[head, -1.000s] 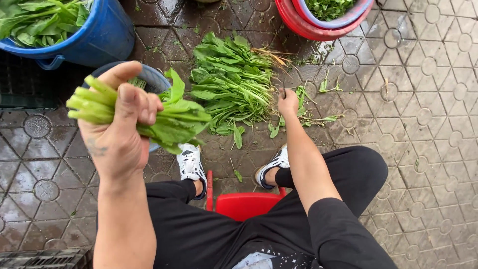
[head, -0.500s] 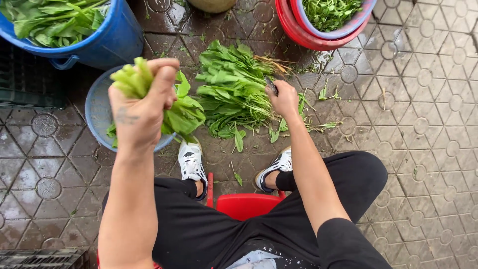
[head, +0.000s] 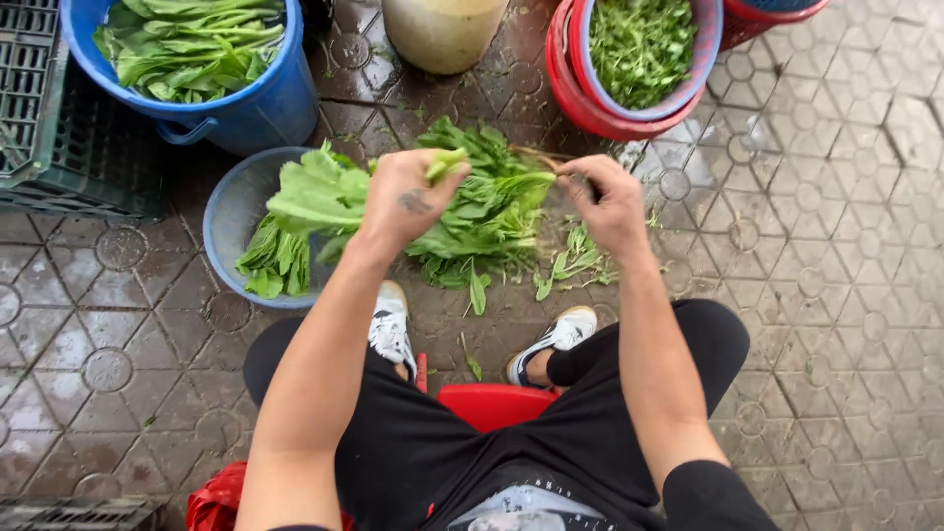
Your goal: Trimming the root ends of leafy green vegetables using a knife.
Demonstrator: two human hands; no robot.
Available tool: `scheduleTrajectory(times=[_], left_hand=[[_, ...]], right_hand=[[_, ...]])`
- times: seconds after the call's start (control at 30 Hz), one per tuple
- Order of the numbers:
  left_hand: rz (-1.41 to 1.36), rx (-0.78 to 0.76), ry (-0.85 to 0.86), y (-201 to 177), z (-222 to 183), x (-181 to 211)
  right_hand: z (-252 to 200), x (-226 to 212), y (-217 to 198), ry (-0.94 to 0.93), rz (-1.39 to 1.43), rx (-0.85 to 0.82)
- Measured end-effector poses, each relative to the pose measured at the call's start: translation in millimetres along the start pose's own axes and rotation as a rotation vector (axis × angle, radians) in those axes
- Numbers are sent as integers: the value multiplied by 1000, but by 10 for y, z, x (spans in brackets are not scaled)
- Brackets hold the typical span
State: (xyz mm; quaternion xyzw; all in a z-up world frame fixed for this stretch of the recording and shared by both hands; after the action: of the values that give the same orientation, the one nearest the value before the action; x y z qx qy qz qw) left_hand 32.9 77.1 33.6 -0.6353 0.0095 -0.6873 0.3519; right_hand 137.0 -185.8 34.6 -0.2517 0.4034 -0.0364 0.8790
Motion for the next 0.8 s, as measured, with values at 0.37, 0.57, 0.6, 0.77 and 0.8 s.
scheduleTrajectory(times=[0.37, 0.57, 0.6, 0.77, 0.8], left_hand=[[-219, -465, 152, 765, -39, -19], [92, -516, -27, 1308, -135, -354], [245, -489, -39, 1361, -119, -412], [444, -430, 292, 1511, -282, -588], [470, -375, 424, 1493, -247, -543]], right_hand=[[-300, -80, 53, 320, 449, 76], [-800, 95, 95, 820, 580, 236], [-841, 22, 113, 951, 568, 164], [-1356, 483, 417, 881, 731, 229], [-1310, 573, 473, 825, 754, 257]])
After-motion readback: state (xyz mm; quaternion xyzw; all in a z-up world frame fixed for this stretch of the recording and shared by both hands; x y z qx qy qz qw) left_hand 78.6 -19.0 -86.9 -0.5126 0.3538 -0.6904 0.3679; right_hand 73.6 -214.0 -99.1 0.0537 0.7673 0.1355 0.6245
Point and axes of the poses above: each hand's wrist, its own z-axis towards the middle knuckle, its own y-axis out of the palm, x = y × z, the point moved 3 cm from there along z, towards the middle knuckle, and after that the axes turned 10 degrees about x, right-handed, at the moved point
